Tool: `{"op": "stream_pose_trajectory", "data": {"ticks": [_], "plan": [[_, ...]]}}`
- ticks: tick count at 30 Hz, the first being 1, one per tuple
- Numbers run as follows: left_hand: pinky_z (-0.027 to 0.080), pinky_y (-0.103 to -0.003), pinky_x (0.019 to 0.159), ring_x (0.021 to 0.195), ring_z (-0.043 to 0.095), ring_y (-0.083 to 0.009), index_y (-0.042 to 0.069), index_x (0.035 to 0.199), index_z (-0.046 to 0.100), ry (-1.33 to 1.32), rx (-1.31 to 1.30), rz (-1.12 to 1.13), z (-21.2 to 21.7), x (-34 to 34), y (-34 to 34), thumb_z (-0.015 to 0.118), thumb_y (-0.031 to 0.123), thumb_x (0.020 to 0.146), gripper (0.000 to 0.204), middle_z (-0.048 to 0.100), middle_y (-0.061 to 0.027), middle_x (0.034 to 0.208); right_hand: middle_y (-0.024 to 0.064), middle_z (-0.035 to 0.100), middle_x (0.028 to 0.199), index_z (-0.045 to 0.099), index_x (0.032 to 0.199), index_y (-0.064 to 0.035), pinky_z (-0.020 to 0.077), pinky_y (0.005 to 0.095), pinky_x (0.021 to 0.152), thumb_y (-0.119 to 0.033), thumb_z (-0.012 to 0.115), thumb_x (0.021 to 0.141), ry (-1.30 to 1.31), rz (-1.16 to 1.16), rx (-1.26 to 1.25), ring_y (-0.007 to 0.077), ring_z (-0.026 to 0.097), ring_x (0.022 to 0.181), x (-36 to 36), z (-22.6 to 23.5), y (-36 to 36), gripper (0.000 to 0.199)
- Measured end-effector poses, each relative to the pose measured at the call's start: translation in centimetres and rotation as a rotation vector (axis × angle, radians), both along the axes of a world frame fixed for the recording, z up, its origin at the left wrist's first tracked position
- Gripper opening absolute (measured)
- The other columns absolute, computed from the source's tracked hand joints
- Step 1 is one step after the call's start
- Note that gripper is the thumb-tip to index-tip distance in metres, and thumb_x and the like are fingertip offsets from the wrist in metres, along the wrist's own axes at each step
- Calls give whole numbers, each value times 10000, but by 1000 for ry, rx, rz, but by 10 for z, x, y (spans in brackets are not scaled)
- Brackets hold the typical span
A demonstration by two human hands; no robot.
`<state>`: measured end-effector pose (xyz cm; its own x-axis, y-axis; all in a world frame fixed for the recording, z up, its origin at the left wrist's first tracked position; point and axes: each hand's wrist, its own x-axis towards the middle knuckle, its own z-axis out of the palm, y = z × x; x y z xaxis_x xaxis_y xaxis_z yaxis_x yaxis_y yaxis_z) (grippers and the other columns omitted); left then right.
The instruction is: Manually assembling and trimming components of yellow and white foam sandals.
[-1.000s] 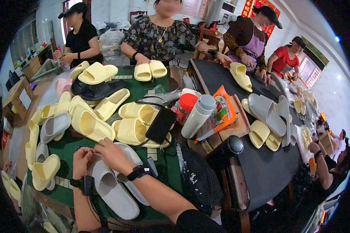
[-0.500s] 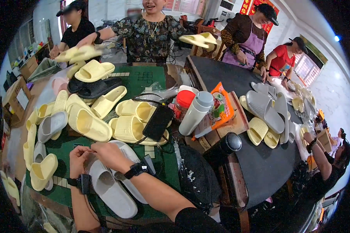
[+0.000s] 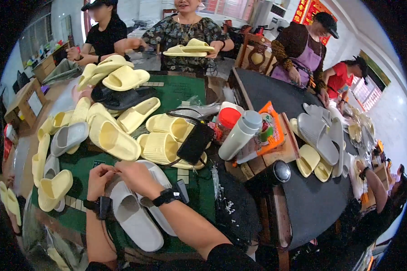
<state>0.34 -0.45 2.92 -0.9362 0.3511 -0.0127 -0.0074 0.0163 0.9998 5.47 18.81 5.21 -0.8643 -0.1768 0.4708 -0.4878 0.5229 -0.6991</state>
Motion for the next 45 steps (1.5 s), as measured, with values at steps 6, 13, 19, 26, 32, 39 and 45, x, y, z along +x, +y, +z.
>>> {"op": "stream_pose_trajectory", "data": {"ticks": [6,13,19,26,32,39,45], "plan": [[489,-222,687,745,600,-77,-10,925,662,-17,10,9,5,1,3,630,0,856,77,667,-22,838,167,636,864,615,915,-37,483,436,691,-134,593,865,-16,-14,22,373,612,817,-2,3,2,111],[488,-218,690,756,596,-70,1,931,657,-28,4,-50,10,0,-1,677,36,863,78,665,-9,842,162,635,853,616,916,-33,487,424,688,-110,622,846,-7,-26,35,367,613,805,-1,8,2,104],[465,-198,647,733,584,-59,10,925,658,-82,106,-16,5,6,5,670,7,852,74,665,-6,856,172,625,845,601,892,-28,483,450,694,-114,586,855,-8,28,1,382,605,813,3,10,1,94],[483,-219,669,761,590,-69,1,926,674,-13,10,-61,7,8,4,680,46,855,84,669,-12,832,167,639,835,633,890,-31,495,404,679,-91,640,828,37,-14,23,361,620,773,3,3,-1,87],[473,-226,653,745,559,-58,-2,937,670,59,-41,-64,3,-1,4,672,78,873,102,647,9,823,174,643,864,632,924,-35,493,440,714,-88,624,836,-21,-8,30,380,620,824,-3,7,1,103],[464,-204,648,752,574,-45,5,939,674,25,7,-30,6,1,5,685,80,872,101,660,4,840,166,645,828,633,905,-17,495,397,673,-47,642,837,-74,-20,-12,357,625,753,-4,4,0,75],[487,-217,691,788,588,-55,-4,943,672,32,58,-144,1,1,2,691,80,875,110,668,-9,862,162,646,818,629,900,-7,493,384,659,-34,646,831,-108,-15,5,337,626,730,-1,6,-5,76]]}}
